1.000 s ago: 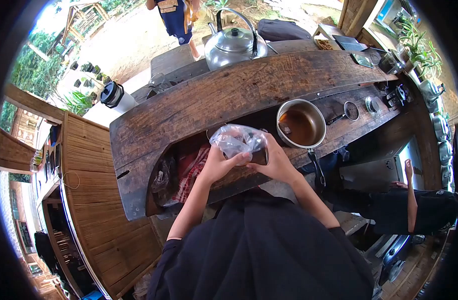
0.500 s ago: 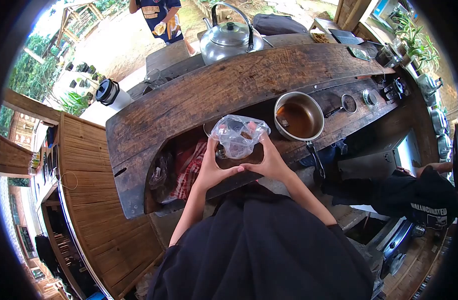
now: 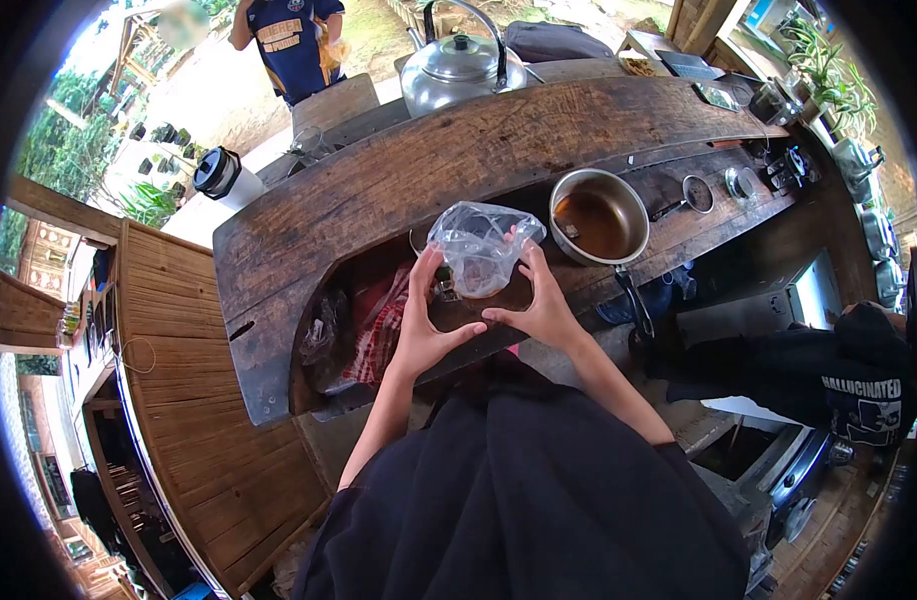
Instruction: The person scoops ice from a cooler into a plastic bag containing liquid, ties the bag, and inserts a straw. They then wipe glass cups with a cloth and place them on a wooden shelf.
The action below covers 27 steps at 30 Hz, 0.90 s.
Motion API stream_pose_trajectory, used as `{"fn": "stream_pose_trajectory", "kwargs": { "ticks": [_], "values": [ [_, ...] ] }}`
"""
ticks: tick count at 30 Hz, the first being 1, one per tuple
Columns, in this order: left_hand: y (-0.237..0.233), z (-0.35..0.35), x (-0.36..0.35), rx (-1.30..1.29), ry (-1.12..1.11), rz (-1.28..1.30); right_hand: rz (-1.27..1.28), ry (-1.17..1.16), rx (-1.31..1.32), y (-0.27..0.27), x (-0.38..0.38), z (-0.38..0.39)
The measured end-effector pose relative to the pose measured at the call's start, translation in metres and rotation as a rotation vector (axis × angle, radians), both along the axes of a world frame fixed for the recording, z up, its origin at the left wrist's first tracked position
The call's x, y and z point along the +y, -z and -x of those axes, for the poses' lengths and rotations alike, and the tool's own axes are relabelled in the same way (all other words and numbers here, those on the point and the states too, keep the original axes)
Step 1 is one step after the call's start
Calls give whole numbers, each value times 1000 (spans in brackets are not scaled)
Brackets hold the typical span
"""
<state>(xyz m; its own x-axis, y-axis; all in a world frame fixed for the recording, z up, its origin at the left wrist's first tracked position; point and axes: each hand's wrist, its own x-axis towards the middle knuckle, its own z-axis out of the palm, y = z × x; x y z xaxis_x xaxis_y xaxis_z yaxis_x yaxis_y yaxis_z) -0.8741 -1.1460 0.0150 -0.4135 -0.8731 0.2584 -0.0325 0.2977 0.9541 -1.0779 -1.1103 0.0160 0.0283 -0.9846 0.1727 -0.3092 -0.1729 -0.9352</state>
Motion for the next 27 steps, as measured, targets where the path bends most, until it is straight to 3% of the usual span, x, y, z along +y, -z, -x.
{"fn": "stream_pose_trajectory", "kwargs": {
  "ticks": [7, 16, 17, 18, 27],
  "values": [
    [-4, -6, 13, 21, -20, -32, 23, 61, -26, 4, 16, -4],
    [0, -11, 38, 74, -212, 179, 81, 186, -72, -4, 38, -5],
    [-1, -13, 44, 95, -212, 102, 93, 205, -87, -6, 40, -4],
    [-3, -17, 50, 116, -213, 26, 276, 319, -178, -2, 40, -7],
    [-10, 39, 94, 123, -129, -71, 260, 453, -197, -22, 91, 43]
  ]
}}
